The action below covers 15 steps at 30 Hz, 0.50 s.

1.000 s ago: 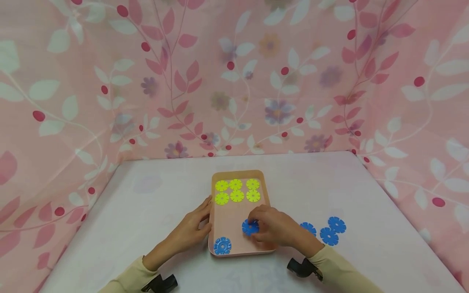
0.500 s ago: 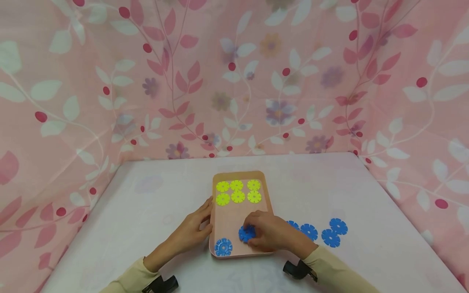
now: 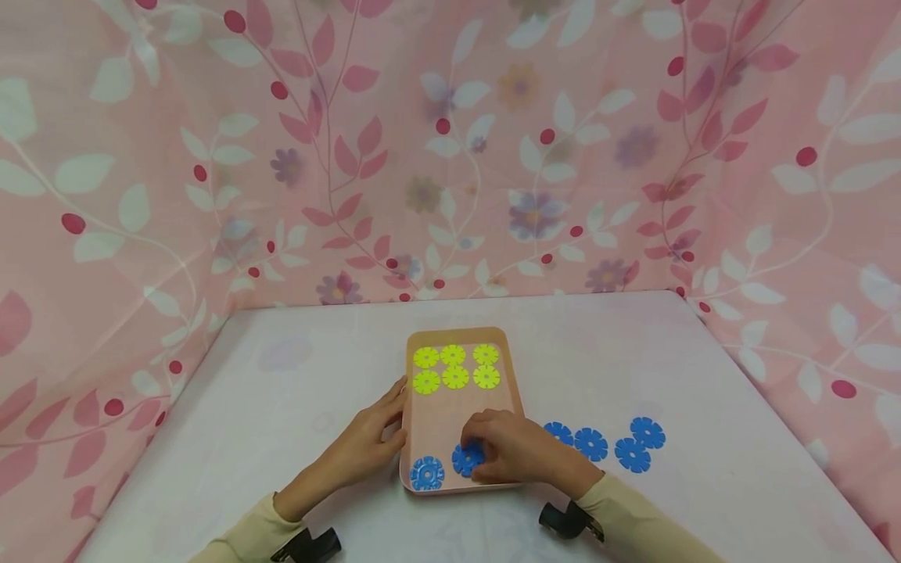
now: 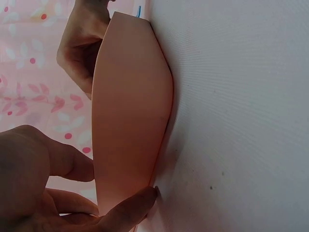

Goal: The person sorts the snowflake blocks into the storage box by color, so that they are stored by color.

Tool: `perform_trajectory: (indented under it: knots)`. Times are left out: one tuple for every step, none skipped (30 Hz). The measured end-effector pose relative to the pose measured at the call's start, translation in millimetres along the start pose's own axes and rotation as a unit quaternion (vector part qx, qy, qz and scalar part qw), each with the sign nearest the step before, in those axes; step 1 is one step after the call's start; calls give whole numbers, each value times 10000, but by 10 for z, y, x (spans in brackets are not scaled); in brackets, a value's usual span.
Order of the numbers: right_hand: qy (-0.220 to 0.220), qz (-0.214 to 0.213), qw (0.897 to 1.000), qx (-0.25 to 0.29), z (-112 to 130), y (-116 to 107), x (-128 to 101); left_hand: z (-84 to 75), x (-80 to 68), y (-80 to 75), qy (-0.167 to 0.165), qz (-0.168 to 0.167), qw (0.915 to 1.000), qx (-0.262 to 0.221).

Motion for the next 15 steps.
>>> perform_trajectory:
  knots:
    - [-21, 8, 10000, 22, 0, 2, -3, -1, 2, 0, 8, -2, 10000, 5]
    - [-53, 16, 10000, 43, 1, 6, -7, -2, 4, 0, 17, 0, 10000, 3]
    - [-90, 23, 9999, 76, 1, 10, -12, -1, 5, 1, 23, 3, 10000, 5]
    - [-120, 34, 9999, 102, 0, 15, -16, 0, 6, 2, 29, 6, 10000, 13]
    - [-151, 36, 9998, 111, -1, 20, -20, 3, 8, 3, 39, 10, 10000, 15]
    - [-180, 34, 9998, 108, -2, 26, -22, 5, 9, 5, 45, 16, 10000, 19]
    - [-215, 34, 9997, 107, 0, 30, -26, 8, 8, 7, 52, 18, 10000, 25]
    - [-232, 42, 9997, 113, 2, 33, -29, 11, 7, 8, 59, 18, 10000, 23]
    - [-248, 49, 9996, 118, 3, 35, -31, 14, 7, 10, 61, 17, 10000, 32]
    - [-258, 56, 9996, 123, 6, 36, -33, 15, 7, 11, 62, 16, 10000, 39]
    - [-270, 63, 9995, 123, 9, 37, -35, 17, 6, 12, 59, 16, 10000, 34]
    - [-278, 75, 9995, 135, 11, 36, -37, 17, 6, 13, 49, 14, 10000, 35]
    - [-278, 95, 9994, 162, 12, 35, -39, 17, 6, 13, 42, 11, 10000, 38]
    - [-282, 106, 9994, 182, 11, 32, -43, 16, 6, 13, 35, 8, 10000, 41]
    - [-297, 98, 9993, 198, 11, 26, -50, 13, 6, 14, 29, 6, 10000, 43]
Point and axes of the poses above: each hand's wrist, its own x-axis towards the middle knuckle, its own y-axis out of the palm, z = x × y, the point moved 3 cm from there along x, towards the middle knuckle, and after that the axes turned 12 degrees about -x, right-handed, at the moved point
